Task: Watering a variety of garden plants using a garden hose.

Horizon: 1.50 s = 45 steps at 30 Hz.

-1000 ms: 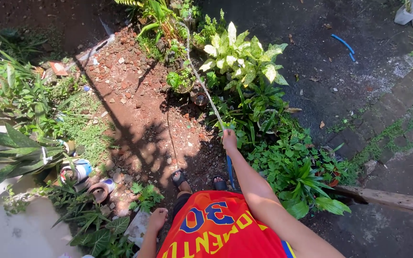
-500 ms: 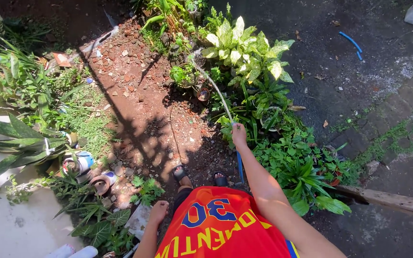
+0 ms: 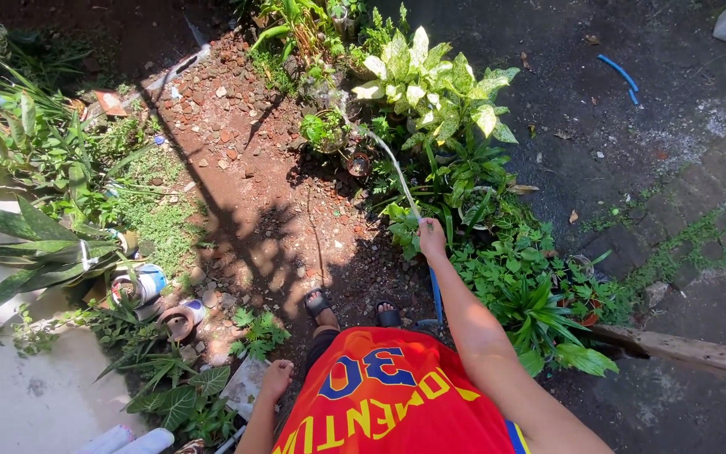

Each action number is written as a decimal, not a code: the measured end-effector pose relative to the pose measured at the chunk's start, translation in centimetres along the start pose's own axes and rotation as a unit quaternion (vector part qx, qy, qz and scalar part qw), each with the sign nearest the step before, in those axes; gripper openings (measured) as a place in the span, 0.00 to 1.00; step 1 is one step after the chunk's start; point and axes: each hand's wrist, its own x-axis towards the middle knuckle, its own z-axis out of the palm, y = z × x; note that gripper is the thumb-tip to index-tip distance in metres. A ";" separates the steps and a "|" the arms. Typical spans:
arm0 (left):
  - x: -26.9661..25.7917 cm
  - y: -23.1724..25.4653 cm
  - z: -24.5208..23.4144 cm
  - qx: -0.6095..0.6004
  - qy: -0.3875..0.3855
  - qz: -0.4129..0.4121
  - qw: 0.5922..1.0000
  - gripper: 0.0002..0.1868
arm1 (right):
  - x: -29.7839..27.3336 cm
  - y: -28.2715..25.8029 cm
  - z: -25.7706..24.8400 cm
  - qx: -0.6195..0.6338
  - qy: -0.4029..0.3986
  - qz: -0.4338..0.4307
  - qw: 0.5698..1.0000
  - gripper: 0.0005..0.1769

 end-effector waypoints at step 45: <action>-2.0 -1.0 0.1 0.016 0.032 -0.014 0.999 0.14 | -4.5 -7.2 1.4 -0.077 0.007 0.034 0.996 0.17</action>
